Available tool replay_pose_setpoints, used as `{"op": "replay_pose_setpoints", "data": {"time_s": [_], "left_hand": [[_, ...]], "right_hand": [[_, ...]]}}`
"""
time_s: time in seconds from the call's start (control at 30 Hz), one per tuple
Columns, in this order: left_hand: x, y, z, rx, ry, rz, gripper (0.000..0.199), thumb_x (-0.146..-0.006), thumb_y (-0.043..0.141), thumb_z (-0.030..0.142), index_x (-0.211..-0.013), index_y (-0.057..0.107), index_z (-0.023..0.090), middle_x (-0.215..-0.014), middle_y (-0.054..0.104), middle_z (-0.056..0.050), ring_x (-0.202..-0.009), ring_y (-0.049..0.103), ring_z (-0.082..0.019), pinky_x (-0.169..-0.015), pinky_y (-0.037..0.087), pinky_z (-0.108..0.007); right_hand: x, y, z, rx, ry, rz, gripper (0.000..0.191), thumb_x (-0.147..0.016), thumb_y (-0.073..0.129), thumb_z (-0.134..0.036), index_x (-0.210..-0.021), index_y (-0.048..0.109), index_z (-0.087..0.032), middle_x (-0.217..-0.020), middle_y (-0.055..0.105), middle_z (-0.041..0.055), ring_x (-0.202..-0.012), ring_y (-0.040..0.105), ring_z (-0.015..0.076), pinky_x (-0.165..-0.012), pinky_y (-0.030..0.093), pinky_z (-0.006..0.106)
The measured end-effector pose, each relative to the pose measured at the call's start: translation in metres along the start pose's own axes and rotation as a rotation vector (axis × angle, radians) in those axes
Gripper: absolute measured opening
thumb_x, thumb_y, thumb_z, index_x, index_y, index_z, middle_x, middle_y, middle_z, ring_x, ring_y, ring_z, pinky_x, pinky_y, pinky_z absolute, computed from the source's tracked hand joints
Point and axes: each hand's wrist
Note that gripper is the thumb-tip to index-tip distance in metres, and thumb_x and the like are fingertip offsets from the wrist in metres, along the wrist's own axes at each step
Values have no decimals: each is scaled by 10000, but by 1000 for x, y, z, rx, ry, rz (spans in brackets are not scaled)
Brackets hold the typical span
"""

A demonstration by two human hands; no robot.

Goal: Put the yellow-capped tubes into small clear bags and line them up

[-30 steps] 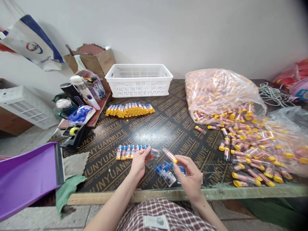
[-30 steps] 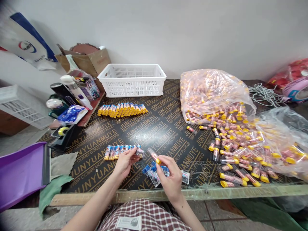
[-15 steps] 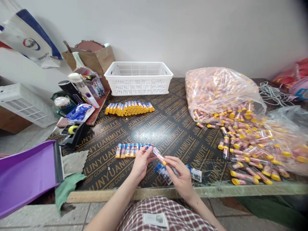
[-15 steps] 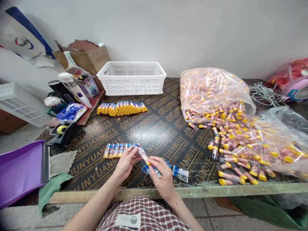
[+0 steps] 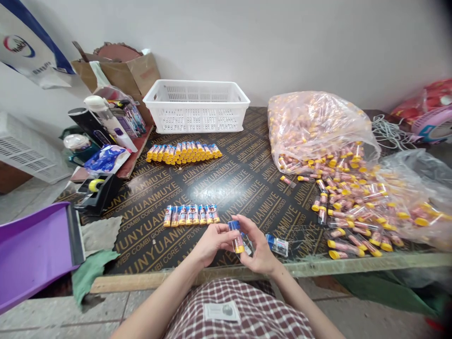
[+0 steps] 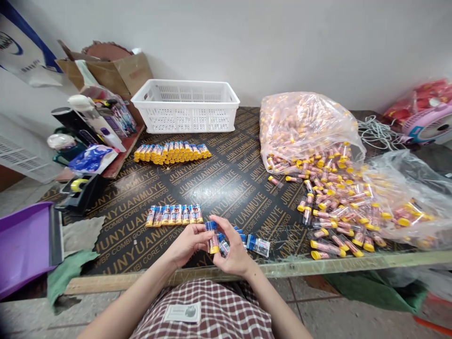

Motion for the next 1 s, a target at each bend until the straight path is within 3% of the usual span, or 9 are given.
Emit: {"op": "replay_pose_setpoints", "data": {"time_s": [0.37, 0.83, 0.93, 1.0], "left_hand": [[4, 6, 1, 25, 4, 46, 348, -570, 804, 368, -732, 688, 84, -652, 650, -58, -554, 581, -112, -541, 449, -215], [5, -3, 0, 52, 32, 67, 345, -581, 789, 392, -724, 682, 97, -654, 656, -56, -549, 582, -122, -561, 467, -244], [5, -27, 12, -83, 112, 212, 347, -561, 782, 427, -667, 656, 122, -630, 660, -53, -508, 564, -127, -539, 458, -252], [9, -57, 27, -322, 208, 446, 355, -525, 786, 448, -642, 645, 144, -602, 660, -47, -507, 566, -147, -528, 443, -256]], "right_hand": [[1, 5, -3, -125, 6, 70, 823, -611, 490, -26, -1378, 285, -243, -1358, 443, 107, -1233, 473, 245, -1021, 424, 423], [-8, 10, -5, -107, 3, 25, 798, -657, 530, -88, -1388, 249, -247, -1378, 424, 120, -1203, 498, 239, -999, 436, 425], [-15, 13, 3, -83, 38, 8, 816, -697, 616, -192, -1407, 221, -261, -1434, 350, 125, -1199, 496, 244, -977, 448, 425], [-23, 18, 14, 6, 120, 82, 765, -727, 643, -262, -1396, 272, -245, -1369, 440, 131, -1112, 557, 231, -908, 487, 403]]}}
Point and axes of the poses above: each hand's wrist, its own x-axis away from the middle knuckle, its own y-axis out of the palm, z = x × y
